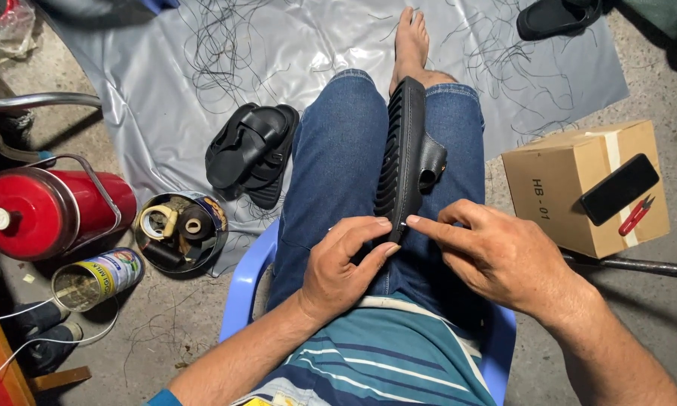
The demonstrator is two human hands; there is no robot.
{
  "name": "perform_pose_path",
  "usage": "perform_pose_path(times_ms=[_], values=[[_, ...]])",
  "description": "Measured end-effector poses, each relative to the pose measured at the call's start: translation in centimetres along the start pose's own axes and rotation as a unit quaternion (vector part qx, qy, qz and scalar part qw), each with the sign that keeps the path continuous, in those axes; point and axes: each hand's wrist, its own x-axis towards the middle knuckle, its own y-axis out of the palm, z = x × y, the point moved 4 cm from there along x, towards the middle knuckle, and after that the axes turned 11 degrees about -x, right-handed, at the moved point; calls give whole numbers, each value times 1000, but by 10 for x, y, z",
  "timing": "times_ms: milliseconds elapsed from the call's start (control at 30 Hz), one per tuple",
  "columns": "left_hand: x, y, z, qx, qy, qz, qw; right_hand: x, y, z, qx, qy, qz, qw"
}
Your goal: Hand-sewing the sole of a black sandal using a needle and thread while sitting on a chair.
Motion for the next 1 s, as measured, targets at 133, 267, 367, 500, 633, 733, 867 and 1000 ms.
perform_pose_path(times_ms=[133,267,367,500,633,733,867,1000], values=[[-1,0,0,2,6,-2,1000,1,2,0,-11,11,12,1000],[-2,0,1,0,11,-9,1000,2,0,1,-20,13,9,1000],[-5,1,2,4,14,-15,1000,3,-2,10,-56,25,33,998],[-6,7,2,15,45,-3,999,0,-7,29,-202,66,51,976],[-5,7,2,2,73,-4,997,0,-4,25,-197,64,5,978],[-7,3,5,-21,69,-15,997,1,4,6,-46,-5,-81,996],[-5,2,7,-34,66,-22,997,10,3,4,30,-34,-112,993],[-2,6,8,-42,56,-6,998,18,-1,10,30,-43,-144,988]])
